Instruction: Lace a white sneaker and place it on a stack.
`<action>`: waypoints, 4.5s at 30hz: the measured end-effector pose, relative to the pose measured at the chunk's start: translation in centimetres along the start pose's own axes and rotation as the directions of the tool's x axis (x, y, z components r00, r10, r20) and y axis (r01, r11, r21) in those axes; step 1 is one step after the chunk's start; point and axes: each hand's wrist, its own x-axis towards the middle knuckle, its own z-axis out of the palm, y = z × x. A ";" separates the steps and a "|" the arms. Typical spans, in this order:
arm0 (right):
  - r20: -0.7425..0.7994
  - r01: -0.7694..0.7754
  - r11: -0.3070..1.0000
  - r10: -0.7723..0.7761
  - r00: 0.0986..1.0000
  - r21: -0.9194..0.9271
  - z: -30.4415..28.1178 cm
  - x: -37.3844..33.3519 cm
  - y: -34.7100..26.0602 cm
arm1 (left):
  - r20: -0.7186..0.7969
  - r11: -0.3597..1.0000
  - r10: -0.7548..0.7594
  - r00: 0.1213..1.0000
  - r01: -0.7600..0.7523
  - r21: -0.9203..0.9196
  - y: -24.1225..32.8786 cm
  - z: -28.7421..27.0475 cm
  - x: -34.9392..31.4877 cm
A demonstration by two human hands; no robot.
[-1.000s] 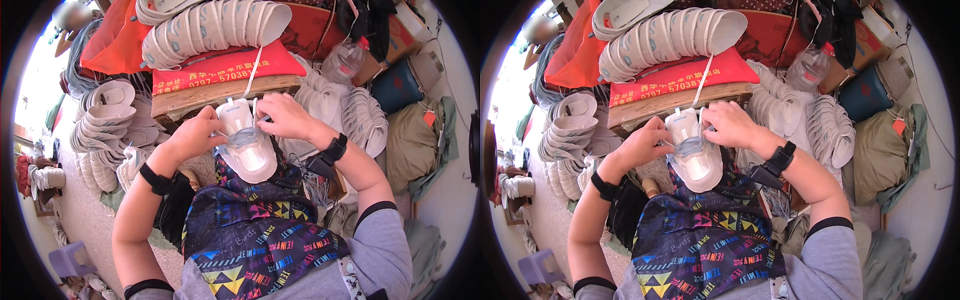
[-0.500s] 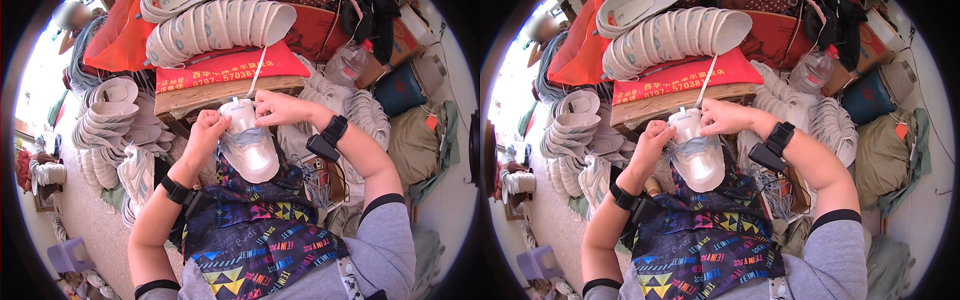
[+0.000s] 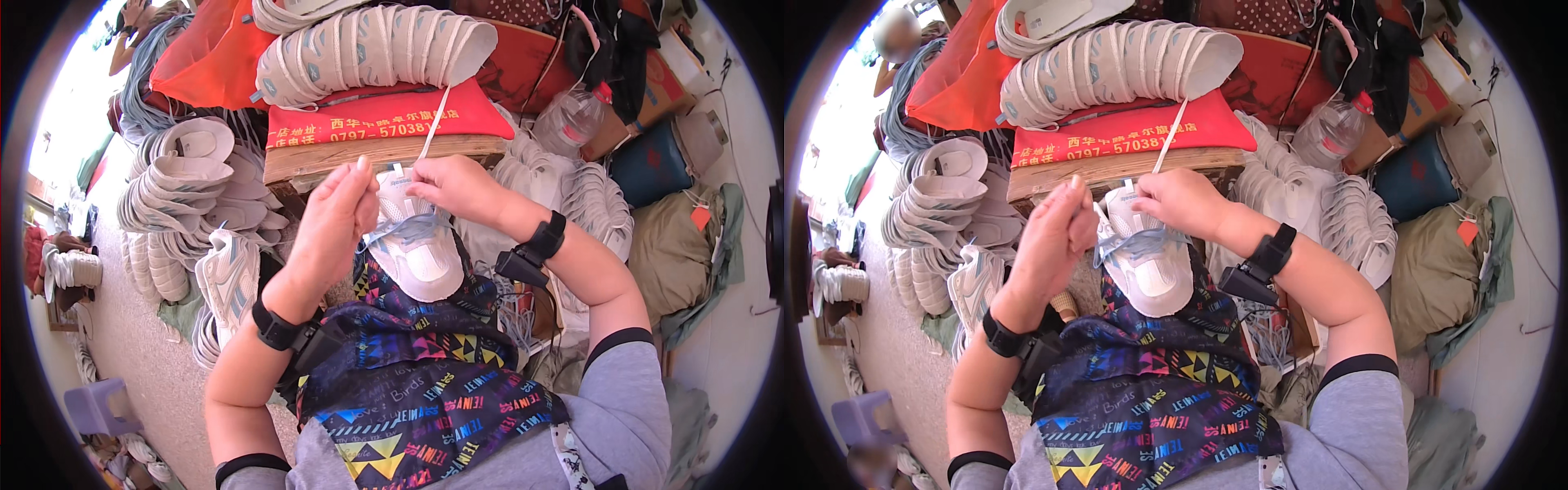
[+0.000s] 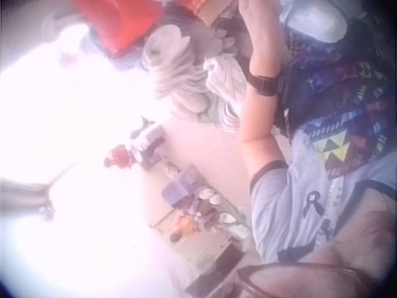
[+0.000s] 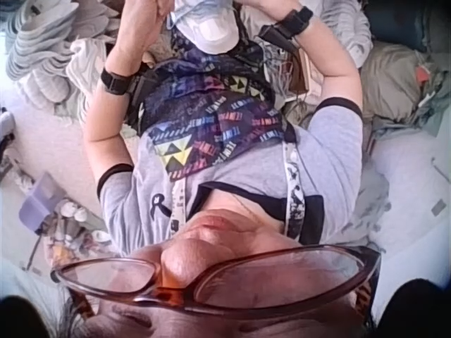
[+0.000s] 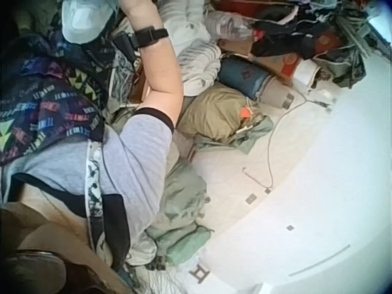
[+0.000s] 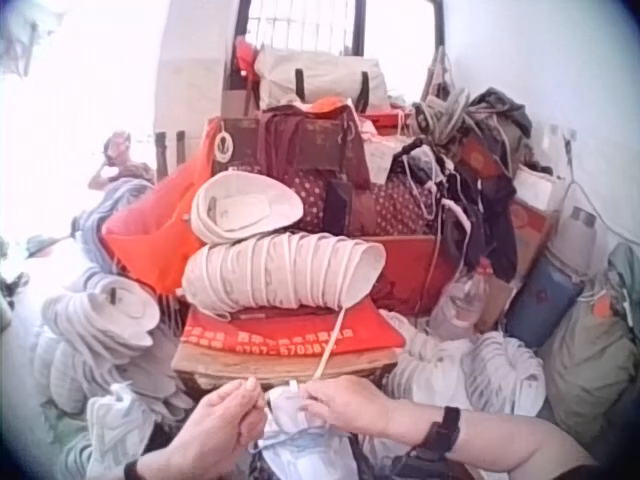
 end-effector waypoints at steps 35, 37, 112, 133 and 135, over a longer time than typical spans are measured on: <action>-0.149 0.064 0.948 -0.115 0.982 -0.312 3.1 -1.2 0.0 | -0.256 0.992 0.026 0.966 -0.056 -0.114 -5.0 -3.8 -3.7; -0.082 0.099 0.967 -0.121 0.989 -0.234 3.0 -1.1 -0.1 | -0.253 0.992 0.007 0.968 -0.038 -0.119 -5.2 -3.8 -3.7; -0.181 0.068 0.937 -0.136 0.974 -0.341 3.2 -3.2 0.8 | 0.334 -0.385 0.544 0.770 -0.125 0.915 -5.9 0.8 2.5; -0.238 0.018 0.992 0.013 0.971 0.128 3.5 -3.6 0.8 | 0.126 -0.011 0.499 0.858 -0.138 0.990 -4.7 0.2 2.3; -0.307 0.060 0.998 -0.057 0.950 0.000 3.8 -4.0 0.2 | 0.155 -0.084 0.452 0.878 -0.131 0.988 -4.7 0.3 2.7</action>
